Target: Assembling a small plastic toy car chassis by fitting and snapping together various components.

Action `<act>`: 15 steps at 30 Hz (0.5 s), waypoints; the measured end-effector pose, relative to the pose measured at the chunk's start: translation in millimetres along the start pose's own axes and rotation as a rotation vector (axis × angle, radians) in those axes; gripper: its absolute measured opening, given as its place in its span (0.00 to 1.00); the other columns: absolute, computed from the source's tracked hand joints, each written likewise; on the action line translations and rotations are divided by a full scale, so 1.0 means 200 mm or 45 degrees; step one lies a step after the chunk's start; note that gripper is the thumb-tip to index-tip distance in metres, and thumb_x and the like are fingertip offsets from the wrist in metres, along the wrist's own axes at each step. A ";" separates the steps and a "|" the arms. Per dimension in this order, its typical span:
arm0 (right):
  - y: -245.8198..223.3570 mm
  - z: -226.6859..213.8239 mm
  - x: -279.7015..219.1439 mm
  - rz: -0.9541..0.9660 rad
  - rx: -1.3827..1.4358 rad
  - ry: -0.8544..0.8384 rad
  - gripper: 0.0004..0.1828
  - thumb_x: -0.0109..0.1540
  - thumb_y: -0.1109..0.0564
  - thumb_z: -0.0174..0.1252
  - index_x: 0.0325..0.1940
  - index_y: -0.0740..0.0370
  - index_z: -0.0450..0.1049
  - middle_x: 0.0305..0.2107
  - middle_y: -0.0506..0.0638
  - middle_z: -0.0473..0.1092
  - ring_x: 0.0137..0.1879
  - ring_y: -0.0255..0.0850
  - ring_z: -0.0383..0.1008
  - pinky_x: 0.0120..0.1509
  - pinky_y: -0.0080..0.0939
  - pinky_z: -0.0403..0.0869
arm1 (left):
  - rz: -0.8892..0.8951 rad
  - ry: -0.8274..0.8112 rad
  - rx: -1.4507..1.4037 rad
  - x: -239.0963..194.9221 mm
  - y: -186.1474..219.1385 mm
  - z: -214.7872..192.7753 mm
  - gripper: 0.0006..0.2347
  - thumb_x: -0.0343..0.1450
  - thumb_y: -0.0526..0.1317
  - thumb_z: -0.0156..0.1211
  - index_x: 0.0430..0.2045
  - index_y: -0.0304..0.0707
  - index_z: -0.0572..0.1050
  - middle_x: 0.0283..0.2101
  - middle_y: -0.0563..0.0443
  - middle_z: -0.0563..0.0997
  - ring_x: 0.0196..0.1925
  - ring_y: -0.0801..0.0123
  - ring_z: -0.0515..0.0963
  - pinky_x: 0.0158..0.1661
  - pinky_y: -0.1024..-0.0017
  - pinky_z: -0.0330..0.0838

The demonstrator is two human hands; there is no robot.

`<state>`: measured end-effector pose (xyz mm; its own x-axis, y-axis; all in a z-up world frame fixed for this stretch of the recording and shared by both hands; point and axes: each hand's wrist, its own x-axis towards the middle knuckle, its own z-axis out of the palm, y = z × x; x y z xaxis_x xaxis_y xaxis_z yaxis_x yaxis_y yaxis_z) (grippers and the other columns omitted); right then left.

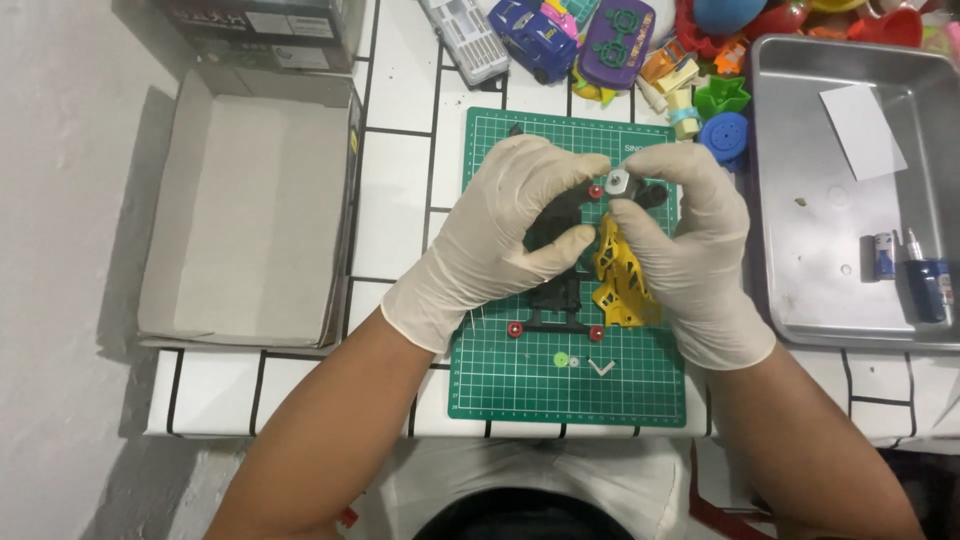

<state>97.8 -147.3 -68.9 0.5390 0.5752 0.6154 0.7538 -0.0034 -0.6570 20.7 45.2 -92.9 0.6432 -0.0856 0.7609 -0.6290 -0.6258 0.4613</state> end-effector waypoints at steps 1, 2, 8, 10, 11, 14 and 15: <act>0.01 0.01 -0.02 0.042 0.022 0.034 0.11 0.69 0.65 0.61 0.55 0.65 0.70 0.44 0.55 0.70 0.47 0.43 0.70 0.56 0.40 0.71 | -0.022 -0.026 0.000 0.00 0.00 0.00 0.17 0.78 0.46 0.55 0.59 0.41 0.66 0.52 0.50 0.80 0.53 0.55 0.79 0.60 0.55 0.68; 0.02 0.03 -0.04 0.085 0.046 0.067 0.11 0.69 0.62 0.61 0.55 0.63 0.70 0.43 0.53 0.70 0.47 0.40 0.70 0.55 0.39 0.69 | -0.046 -0.052 0.001 0.00 0.01 0.00 0.18 0.78 0.46 0.58 0.61 0.41 0.66 0.54 0.51 0.80 0.54 0.56 0.79 0.61 0.56 0.68; -0.02 0.02 -0.06 0.262 0.141 0.046 0.14 0.67 0.68 0.60 0.56 0.61 0.70 0.46 0.53 0.71 0.53 0.41 0.71 0.64 0.39 0.70 | -0.014 -0.059 0.024 -0.01 0.02 0.03 0.17 0.81 0.43 0.58 0.63 0.43 0.65 0.52 0.52 0.80 0.53 0.58 0.77 0.59 0.58 0.69; 0.02 0.02 -0.09 0.260 0.158 0.050 0.14 0.67 0.66 0.60 0.56 0.61 0.70 0.47 0.52 0.71 0.55 0.41 0.71 0.66 0.39 0.70 | -0.003 -0.048 0.017 0.00 0.01 0.04 0.16 0.81 0.43 0.58 0.62 0.42 0.66 0.50 0.52 0.80 0.51 0.58 0.78 0.56 0.59 0.70; 0.04 0.02 -0.10 0.252 0.181 0.053 0.14 0.67 0.65 0.61 0.56 0.62 0.69 0.48 0.52 0.70 0.56 0.41 0.71 0.67 0.39 0.70 | 0.007 -0.034 0.018 0.00 0.02 0.04 0.16 0.81 0.43 0.58 0.61 0.40 0.67 0.49 0.51 0.80 0.49 0.58 0.78 0.53 0.60 0.70; 0.05 0.02 -0.10 0.248 0.227 0.049 0.13 0.67 0.63 0.61 0.55 0.63 0.70 0.48 0.53 0.72 0.56 0.43 0.73 0.68 0.41 0.72 | 0.009 -0.023 -0.025 0.01 0.02 0.04 0.14 0.80 0.43 0.59 0.57 0.39 0.69 0.47 0.52 0.82 0.46 0.57 0.80 0.50 0.60 0.70; 0.03 0.02 -0.10 0.251 0.224 0.052 0.13 0.67 0.63 0.61 0.55 0.63 0.70 0.48 0.53 0.72 0.56 0.43 0.73 0.68 0.41 0.72 | 0.011 -0.025 -0.030 0.01 0.02 0.05 0.14 0.80 0.43 0.59 0.57 0.39 0.69 0.47 0.52 0.82 0.46 0.57 0.80 0.50 0.60 0.70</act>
<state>90.3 -155.1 -87.4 0.6861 0.5442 0.4827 0.5580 0.0321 -0.8292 22.9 35.5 -94.1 0.6460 -0.1060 0.7560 -0.6443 -0.6068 0.4655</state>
